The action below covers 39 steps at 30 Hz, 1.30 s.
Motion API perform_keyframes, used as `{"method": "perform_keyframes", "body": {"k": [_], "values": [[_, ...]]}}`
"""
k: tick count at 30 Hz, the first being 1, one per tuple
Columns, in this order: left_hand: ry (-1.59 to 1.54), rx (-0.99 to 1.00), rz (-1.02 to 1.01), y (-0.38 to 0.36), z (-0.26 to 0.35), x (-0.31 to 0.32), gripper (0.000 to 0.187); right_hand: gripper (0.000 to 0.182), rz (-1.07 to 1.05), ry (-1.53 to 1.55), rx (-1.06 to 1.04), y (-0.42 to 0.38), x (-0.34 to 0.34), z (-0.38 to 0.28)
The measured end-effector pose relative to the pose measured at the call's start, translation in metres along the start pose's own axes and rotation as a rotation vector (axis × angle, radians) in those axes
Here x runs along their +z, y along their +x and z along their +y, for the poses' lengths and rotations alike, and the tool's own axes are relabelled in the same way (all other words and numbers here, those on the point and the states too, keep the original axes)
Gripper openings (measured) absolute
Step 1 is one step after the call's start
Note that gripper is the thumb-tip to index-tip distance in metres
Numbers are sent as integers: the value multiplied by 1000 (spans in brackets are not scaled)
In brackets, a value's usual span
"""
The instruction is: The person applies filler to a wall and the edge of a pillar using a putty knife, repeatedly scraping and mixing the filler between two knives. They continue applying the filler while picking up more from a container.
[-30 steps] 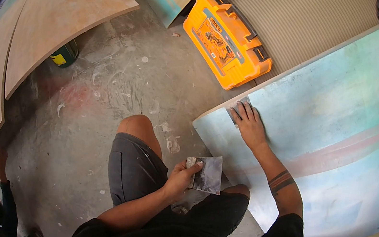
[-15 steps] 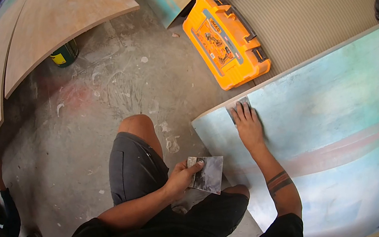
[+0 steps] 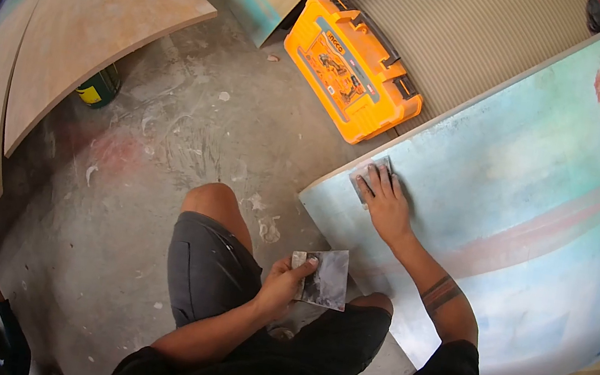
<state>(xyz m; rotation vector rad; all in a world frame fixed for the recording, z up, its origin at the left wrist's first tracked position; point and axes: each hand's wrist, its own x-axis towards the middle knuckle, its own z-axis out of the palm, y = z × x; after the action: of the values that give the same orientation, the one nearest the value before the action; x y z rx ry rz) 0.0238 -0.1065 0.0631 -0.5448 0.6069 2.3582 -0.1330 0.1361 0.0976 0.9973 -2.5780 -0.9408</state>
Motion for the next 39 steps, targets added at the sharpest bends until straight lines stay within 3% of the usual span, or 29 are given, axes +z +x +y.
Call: {"method": "perform_keyframes", "body": {"k": [7,39], "values": [[-16,-15,-10,2,-3,-4,13,61,-48,17,7,7,14,7],[-36,-45,-3,-2,4,1,14,56,-49,88,7,9,20,8]]}}
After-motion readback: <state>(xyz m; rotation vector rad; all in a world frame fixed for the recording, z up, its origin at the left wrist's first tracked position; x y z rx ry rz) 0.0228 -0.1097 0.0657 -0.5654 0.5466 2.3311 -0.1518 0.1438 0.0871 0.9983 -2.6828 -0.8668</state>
